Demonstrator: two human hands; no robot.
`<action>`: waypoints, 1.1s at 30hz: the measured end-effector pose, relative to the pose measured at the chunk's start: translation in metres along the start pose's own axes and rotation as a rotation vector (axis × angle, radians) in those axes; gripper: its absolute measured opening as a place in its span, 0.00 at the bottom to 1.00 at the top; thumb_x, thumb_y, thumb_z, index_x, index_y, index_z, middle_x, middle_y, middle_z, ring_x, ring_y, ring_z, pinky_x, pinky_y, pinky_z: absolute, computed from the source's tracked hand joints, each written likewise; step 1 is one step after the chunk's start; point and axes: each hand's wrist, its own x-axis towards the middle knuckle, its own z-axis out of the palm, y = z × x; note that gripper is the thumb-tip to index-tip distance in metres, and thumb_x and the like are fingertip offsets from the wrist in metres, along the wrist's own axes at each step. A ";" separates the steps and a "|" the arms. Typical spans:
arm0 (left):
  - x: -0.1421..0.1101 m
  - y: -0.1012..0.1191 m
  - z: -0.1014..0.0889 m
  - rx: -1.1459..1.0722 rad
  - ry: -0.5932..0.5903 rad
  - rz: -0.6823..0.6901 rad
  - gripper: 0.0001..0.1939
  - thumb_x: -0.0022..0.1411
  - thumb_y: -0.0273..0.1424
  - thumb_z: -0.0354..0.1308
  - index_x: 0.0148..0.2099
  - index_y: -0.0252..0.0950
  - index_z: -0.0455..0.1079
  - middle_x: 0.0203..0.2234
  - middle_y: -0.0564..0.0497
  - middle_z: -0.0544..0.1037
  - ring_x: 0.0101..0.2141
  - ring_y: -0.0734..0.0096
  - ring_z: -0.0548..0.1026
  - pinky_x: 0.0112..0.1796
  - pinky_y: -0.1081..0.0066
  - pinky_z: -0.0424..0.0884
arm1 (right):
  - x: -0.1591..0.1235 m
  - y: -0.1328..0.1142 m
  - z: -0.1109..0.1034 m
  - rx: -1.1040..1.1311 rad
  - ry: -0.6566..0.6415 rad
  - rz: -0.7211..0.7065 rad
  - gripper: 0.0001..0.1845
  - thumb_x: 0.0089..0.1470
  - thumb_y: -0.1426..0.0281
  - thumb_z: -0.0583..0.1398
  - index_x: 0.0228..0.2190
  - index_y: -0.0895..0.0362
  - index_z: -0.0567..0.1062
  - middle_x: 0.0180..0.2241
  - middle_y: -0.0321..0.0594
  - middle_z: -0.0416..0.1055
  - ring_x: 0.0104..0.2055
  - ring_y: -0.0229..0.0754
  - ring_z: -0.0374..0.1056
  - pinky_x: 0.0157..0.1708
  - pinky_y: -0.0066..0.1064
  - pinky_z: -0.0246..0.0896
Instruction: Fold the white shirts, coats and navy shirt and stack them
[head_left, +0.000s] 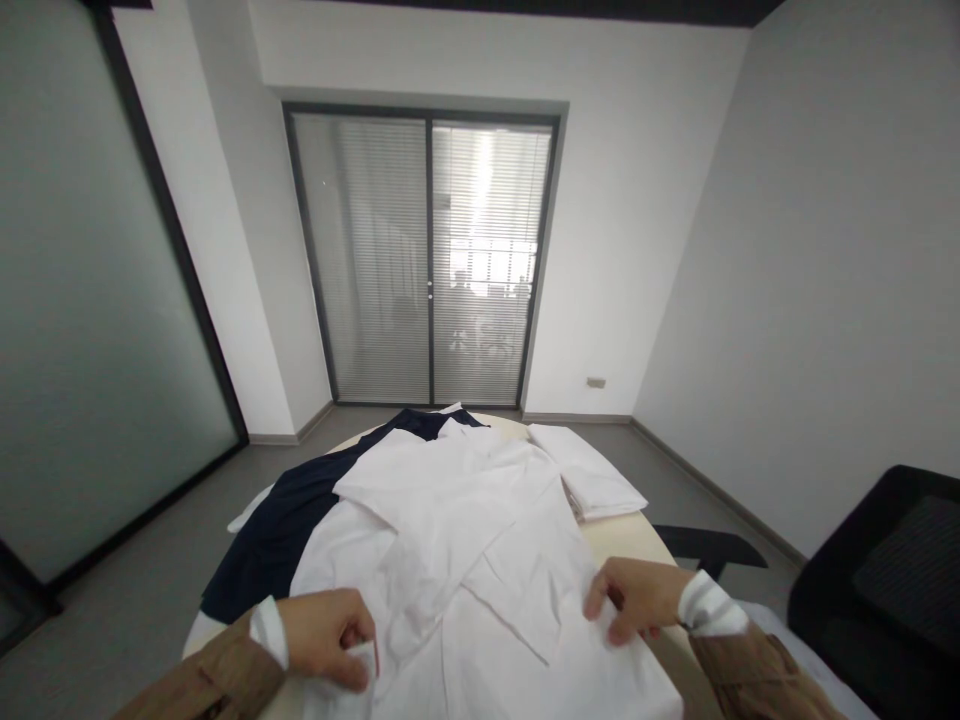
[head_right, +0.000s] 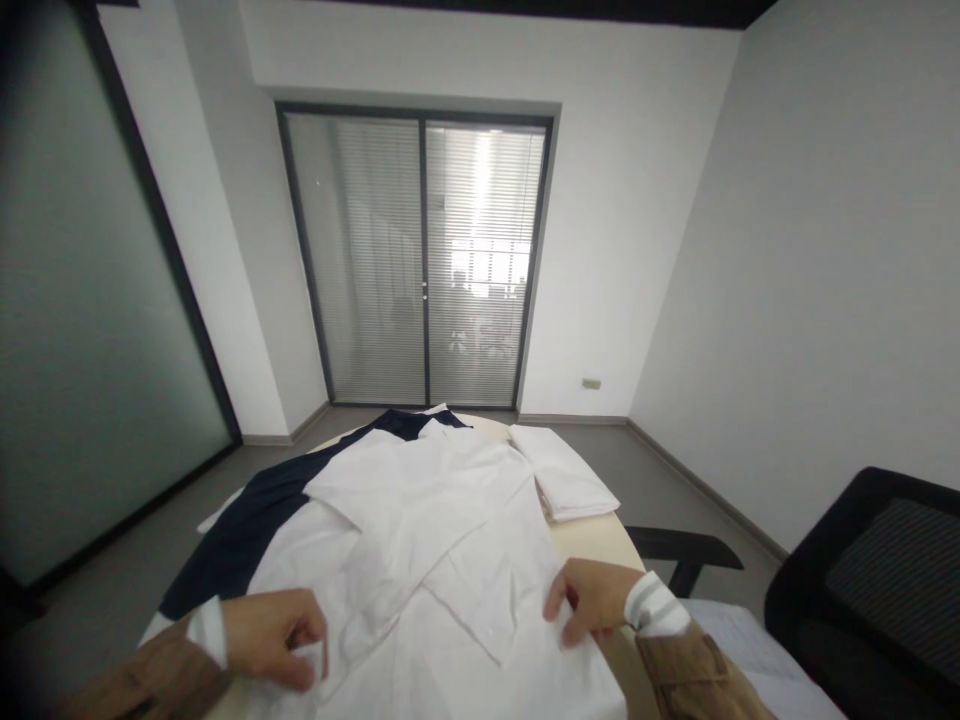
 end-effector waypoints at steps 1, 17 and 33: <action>-0.005 0.005 -0.001 0.002 -0.161 -0.023 0.14 0.41 0.42 0.72 0.31 0.40 0.81 0.12 0.57 0.69 0.14 0.74 0.61 0.17 0.75 0.58 | -0.002 0.000 -0.001 -0.002 -0.045 0.002 0.15 0.30 0.63 0.72 0.26 0.56 0.83 0.13 0.34 0.67 0.11 0.34 0.59 0.12 0.24 0.50; 0.110 -0.022 -0.099 0.390 0.836 0.127 0.23 0.64 0.40 0.54 0.59 0.41 0.68 0.67 0.41 0.57 0.65 0.49 0.56 0.62 0.50 0.52 | 0.059 -0.067 0.002 -0.645 0.492 -0.454 0.42 0.52 0.55 0.62 0.65 0.49 0.57 0.69 0.44 0.47 0.69 0.57 0.42 0.65 0.51 0.42; 0.127 -0.024 -0.119 0.220 0.743 -0.088 0.32 0.60 0.34 0.52 0.65 0.30 0.59 0.39 0.44 0.81 0.41 0.58 0.79 0.45 0.67 0.70 | 0.050 -0.082 0.014 -0.792 0.110 -0.167 0.67 0.28 0.43 0.69 0.67 0.49 0.52 0.65 0.57 0.54 0.61 0.72 0.56 0.58 0.57 0.51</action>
